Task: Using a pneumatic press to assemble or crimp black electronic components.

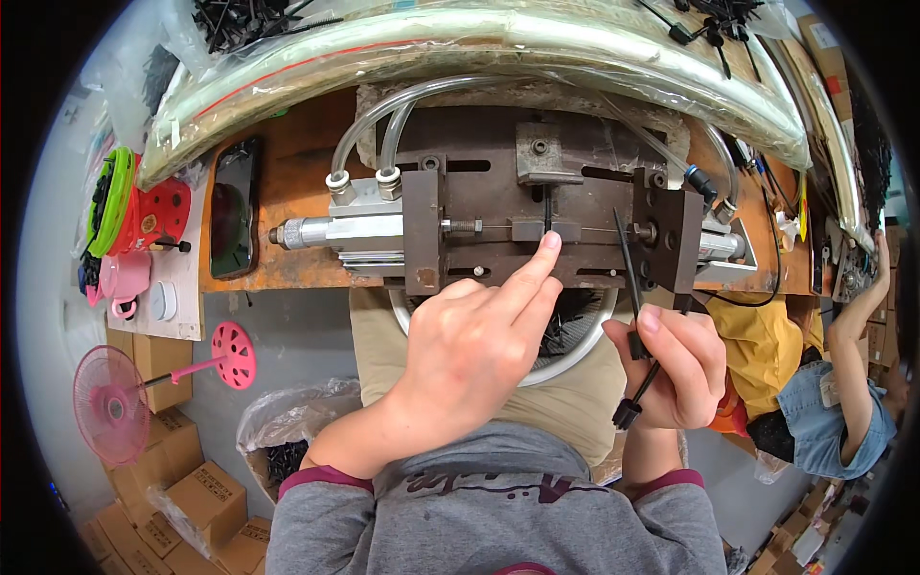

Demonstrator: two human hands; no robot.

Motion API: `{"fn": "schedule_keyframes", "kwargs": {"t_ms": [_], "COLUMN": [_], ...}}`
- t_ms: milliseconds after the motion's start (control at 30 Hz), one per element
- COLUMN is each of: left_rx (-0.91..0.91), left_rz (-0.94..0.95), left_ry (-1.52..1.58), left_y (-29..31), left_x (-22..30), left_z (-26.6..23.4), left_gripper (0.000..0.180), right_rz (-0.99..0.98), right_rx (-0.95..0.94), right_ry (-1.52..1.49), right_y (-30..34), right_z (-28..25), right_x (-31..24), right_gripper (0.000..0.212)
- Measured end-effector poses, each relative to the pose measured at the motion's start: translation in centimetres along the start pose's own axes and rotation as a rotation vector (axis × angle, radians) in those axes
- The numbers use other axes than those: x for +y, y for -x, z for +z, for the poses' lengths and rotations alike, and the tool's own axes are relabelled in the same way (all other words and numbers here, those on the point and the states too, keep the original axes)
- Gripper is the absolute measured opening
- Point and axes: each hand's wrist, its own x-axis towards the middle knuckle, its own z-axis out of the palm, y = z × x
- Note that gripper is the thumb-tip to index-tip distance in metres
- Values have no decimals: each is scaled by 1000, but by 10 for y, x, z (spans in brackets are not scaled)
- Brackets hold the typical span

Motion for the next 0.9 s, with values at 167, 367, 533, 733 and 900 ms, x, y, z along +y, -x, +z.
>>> {"fn": "schedule_keyframes", "kwargs": {"t_ms": [167, 367, 533, 733, 900], "left_rx": [85, 185, 236, 134, 84], "left_rz": [-55, -14, -12, 35, 42], "left_ry": [435, 690, 529, 139, -52], "left_y": [-4, -3, 4, 7, 2], "left_x": [13, 17, 14, 5, 8], "left_z": [-15, -19, -23, 1, 7], "left_gripper": [31, 35, 36, 33, 27], "right_rz": [-76, -70, 65, 130, 184], "right_rx": [-1, -107, 7, 79, -10], "right_ry": [33, -90, -255, -335, -331], "right_y": [1, -2, 4, 14, 16], "right_z": [1, 0, 9, -8, -15], "right_x": [1, -15, -5, -1, 2], "right_gripper": [40, 38, 47, 87, 81]}}
